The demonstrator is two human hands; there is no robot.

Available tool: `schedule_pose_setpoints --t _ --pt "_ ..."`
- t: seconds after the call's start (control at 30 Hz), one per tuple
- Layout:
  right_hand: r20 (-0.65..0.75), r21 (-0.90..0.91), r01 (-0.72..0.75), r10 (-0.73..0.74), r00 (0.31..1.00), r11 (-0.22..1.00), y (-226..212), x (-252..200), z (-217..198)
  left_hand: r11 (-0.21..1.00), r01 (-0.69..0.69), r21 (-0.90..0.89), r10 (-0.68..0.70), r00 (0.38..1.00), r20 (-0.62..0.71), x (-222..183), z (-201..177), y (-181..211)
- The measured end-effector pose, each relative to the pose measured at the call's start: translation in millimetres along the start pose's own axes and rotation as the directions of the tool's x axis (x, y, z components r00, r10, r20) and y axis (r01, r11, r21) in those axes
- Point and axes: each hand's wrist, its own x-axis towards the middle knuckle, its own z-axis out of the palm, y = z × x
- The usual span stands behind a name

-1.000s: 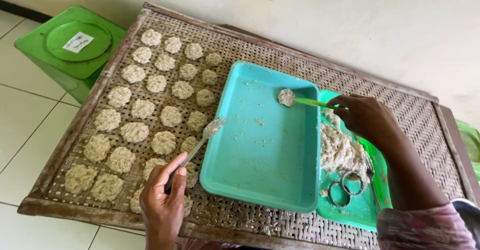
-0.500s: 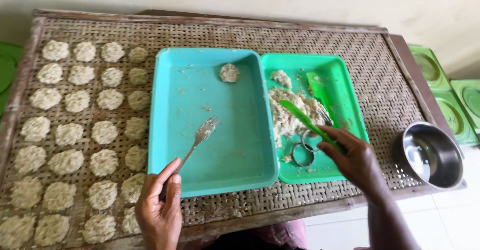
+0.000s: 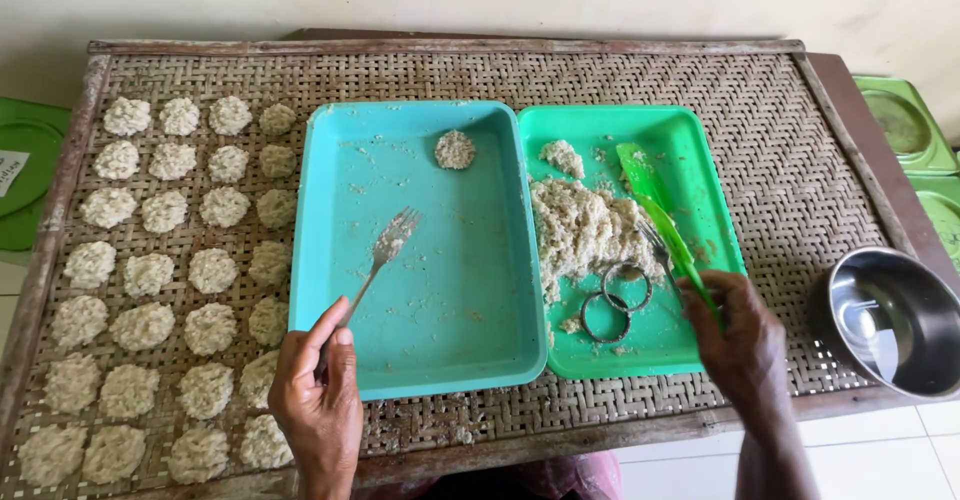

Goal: Shaping a food mixture into small round patties using a fork and a circular mold on a drying rack

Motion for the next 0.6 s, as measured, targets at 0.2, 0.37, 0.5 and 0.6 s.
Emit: schedule_pose_setpoints --t 0.2,0.37,0.5,0.6 --pt "-0.149 -0.251 0.302 -0.346 0.926 0.919 71.5 89.7 -9.9 1.000 -0.020 0.004 0.020 0.999 -0.030 11.5 -3.1 -39.1" --pt "-0.001 -0.152 0.108 -0.110 0.994 0.982 139.3 138.2 14.4 0.998 -0.009 0.063 0.011 0.999 -0.032 28.8 -11.0 -57.0" --pt "0.133 -0.134 -0.051 0.069 0.989 0.990 149.4 153.9 27.8 0.996 0.040 0.085 -0.041 0.999 0.005 39.5 -8.2 -61.5" --pt "0.139 -0.214 -0.102 0.134 0.981 0.971 156.1 159.4 31.0 0.997 0.055 0.059 -0.056 0.998 0.007 42.4 -0.4 -51.0"
